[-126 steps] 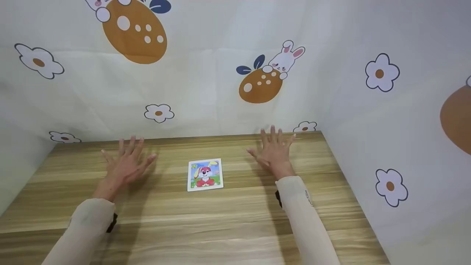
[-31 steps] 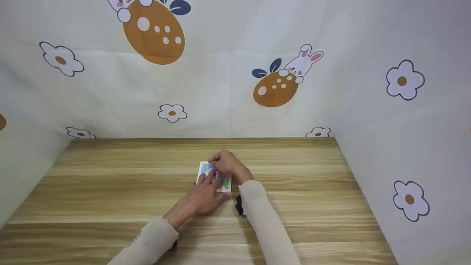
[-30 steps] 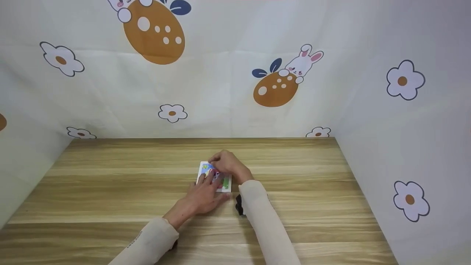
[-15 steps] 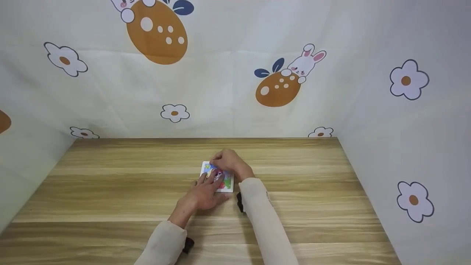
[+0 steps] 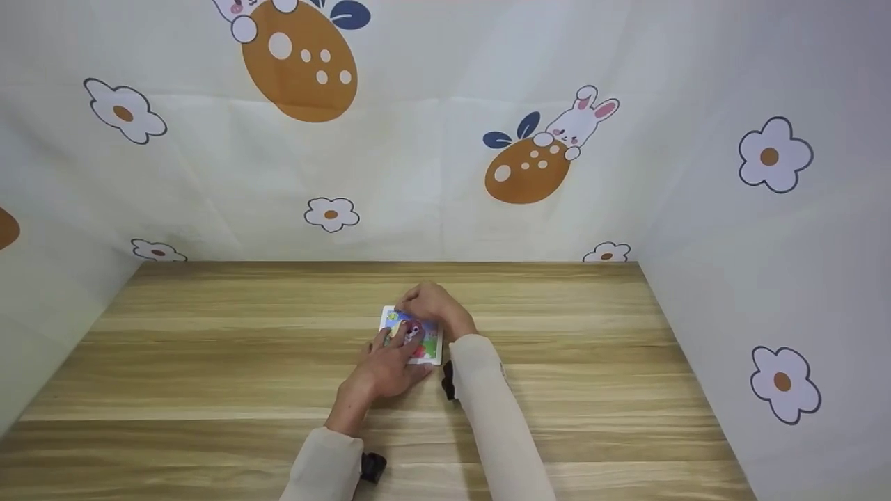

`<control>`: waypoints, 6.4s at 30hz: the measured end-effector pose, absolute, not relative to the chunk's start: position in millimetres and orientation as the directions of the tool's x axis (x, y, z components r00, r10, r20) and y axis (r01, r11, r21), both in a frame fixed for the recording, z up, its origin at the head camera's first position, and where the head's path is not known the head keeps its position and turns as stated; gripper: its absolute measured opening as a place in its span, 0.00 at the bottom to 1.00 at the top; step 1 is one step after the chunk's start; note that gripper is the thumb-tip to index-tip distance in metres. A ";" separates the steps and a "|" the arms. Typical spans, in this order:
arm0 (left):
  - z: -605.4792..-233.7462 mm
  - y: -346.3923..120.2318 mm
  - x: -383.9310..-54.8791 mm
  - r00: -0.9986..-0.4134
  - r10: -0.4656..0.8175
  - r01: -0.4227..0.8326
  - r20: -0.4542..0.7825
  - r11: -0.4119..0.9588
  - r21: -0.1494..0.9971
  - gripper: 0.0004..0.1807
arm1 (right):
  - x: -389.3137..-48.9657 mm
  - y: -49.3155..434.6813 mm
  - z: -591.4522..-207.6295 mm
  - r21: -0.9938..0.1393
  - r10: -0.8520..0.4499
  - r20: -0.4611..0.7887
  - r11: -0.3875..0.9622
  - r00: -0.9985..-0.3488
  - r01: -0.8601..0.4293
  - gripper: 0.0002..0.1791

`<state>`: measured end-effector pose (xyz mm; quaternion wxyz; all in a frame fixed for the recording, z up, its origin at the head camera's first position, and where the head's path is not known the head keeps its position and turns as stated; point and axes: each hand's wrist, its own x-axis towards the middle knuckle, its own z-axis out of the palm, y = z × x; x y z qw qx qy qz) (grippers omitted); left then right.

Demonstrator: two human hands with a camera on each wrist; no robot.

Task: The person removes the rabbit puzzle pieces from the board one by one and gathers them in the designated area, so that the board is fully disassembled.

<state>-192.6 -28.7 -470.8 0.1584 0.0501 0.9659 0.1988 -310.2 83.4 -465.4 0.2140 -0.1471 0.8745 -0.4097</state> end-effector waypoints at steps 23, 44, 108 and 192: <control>-472.8 -31.4 -190.8 -0.960 0.181 0.074 -0.214 0.900 0.429 0.36 | -312.1 82.4 -465.0 -0.823 -0.434 -0.264 0.567 -0.862 -0.033 0.10; -474.7 -30.9 -194.8 -0.957 0.159 0.039 -0.243 0.900 0.434 0.36 | -305.5 115.5 -458.5 -0.911 -0.227 -0.218 0.396 -0.949 0.115 0.11; -467.1 -17.5 -191.3 -0.948 0.258 0.130 -0.184 0.845 0.519 0.32 | -293.0 149.4 -456.0 -0.819 -0.082 -0.191 0.562 -0.978 0.113 0.12; -465.9 -14.5 -192.9 -0.889 0.295 0.158 -0.349 0.915 0.372 0.36 | -332.7 102.2 -470.2 -0.756 -0.701 -0.172 0.544 -0.692 -0.364 0.19</control>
